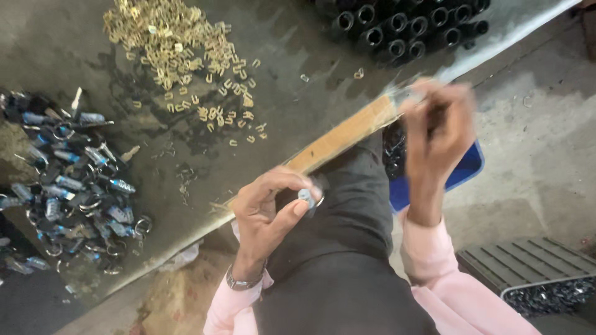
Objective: The person assembles padlocks at a workbench. They insert pin tumblers into a lock cylinder body, press the pins into place, insert a key into the cylinder, and place finished padlocks onto a pile on the bench, repeating the process for several locks.
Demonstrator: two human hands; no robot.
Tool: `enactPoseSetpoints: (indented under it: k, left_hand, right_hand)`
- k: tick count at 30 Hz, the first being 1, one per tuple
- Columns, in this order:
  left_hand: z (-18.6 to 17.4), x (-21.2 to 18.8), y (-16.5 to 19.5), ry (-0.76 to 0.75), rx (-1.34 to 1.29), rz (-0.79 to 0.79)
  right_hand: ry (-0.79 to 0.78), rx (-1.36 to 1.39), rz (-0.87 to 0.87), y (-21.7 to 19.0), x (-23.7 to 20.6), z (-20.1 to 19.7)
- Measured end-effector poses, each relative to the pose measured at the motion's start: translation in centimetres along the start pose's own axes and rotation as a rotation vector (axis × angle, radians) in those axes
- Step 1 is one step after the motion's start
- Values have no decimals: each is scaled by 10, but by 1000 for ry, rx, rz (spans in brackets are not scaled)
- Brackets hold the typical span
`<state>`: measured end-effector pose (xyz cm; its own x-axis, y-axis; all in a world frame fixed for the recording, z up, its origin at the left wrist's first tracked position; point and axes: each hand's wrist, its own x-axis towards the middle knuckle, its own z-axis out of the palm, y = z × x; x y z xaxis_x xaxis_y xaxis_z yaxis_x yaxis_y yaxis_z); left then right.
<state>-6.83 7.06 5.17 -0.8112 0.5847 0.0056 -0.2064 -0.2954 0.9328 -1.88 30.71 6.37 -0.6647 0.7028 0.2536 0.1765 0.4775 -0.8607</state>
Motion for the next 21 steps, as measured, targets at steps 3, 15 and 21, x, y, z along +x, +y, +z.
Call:
enactPoseSetpoints:
  k: [3,15,21]
  left_hand:
    - [-6,-6,-8,13,-40,-60]
    - [-8,0,14,135,-103,-245]
    - [-14,-1,12,111,-492,-394]
  right_hand:
    - [89,-30,-21,25,21,2]
    - [122,10,92,21,24,10]
    - [89,407,-54,0,0,-3]
